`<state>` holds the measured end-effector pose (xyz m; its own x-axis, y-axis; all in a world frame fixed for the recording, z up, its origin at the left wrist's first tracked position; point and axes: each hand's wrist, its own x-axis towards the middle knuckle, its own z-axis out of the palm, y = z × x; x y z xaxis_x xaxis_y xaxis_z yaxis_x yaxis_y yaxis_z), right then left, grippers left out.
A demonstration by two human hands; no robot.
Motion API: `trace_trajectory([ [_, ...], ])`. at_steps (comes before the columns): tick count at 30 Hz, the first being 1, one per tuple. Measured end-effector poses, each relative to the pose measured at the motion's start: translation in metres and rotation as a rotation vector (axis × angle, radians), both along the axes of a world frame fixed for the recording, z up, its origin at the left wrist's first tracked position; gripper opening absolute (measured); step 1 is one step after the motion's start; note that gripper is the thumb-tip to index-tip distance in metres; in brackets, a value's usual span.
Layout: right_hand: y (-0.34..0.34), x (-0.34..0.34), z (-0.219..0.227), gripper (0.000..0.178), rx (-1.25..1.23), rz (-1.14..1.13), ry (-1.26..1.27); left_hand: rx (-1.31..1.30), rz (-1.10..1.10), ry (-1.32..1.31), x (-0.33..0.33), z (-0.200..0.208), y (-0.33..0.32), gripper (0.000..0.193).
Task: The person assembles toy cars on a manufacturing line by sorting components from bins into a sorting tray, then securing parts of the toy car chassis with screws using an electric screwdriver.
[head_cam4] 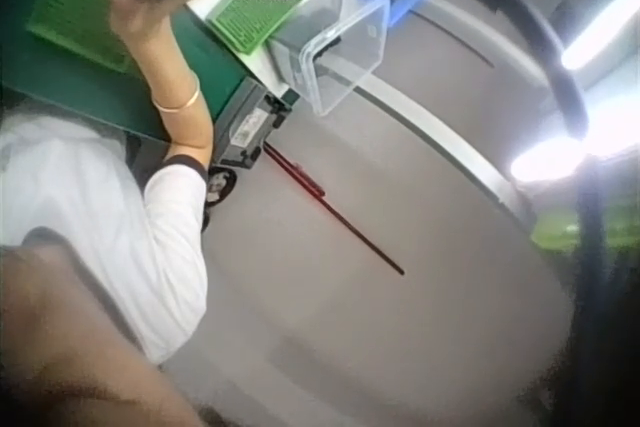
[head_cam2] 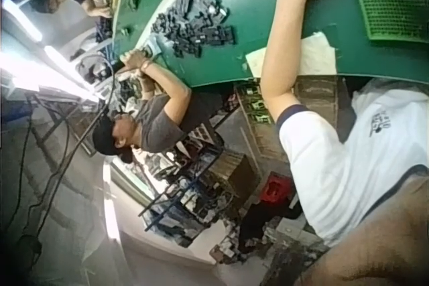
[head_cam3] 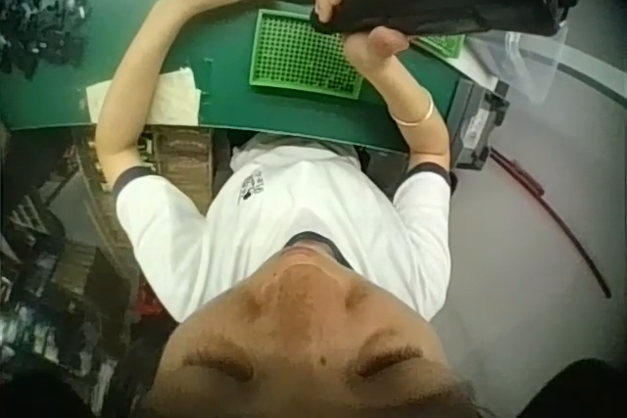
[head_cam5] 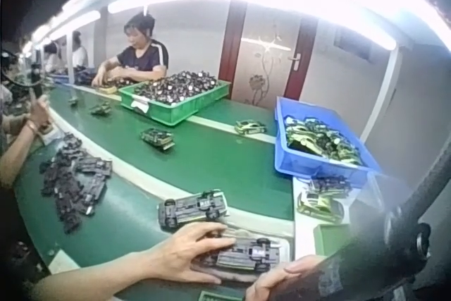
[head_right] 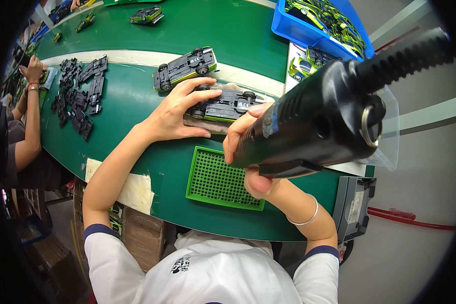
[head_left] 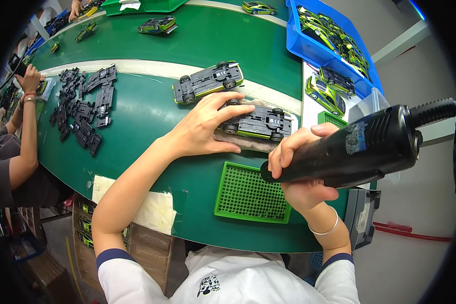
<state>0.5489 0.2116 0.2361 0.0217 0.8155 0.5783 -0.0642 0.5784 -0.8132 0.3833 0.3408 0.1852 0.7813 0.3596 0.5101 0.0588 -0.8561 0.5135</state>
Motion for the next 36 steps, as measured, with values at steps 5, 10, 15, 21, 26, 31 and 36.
trace_trajectory([
  [5, -0.002, 0.007, 0.002, 0.092, 0.020, 0.081, -0.066, -0.073, 0.009, 0.031, 0.003, 0.000, 0.002, 0.058],
  [10, -0.013, 0.004, 0.051, 0.095, 0.064, -0.139, 0.062, -0.094, -0.016, -0.011, 0.003, 0.001, 0.004, 0.049],
  [15, 0.004, 0.033, 0.068, 0.097, 0.347, -0.076, 0.124, -0.086, -0.063, 0.027, 0.000, 0.002, -0.005, 0.052],
  [21, 0.015, 0.039, 0.052, 0.097, -0.006, -0.334, 0.003, -0.027, -0.044, 0.080, 0.002, 0.008, -0.016, 0.054],
  [26, 0.018, 0.039, 0.048, 0.097, -0.065, -0.279, 0.022, -0.020, -0.028, 0.118, 0.001, 0.010, -0.017, 0.057],
  [31, 0.021, 0.037, 0.044, 0.092, -0.096, -0.257, 0.053, -0.018, -0.031, 0.107, 0.004, 0.011, -0.016, 0.056],
  [36, 0.022, 0.038, 0.033, 0.089, -0.101, -0.249, 0.063, -0.023, -0.031, 0.096, 0.004, 0.010, -0.015, 0.055],
])
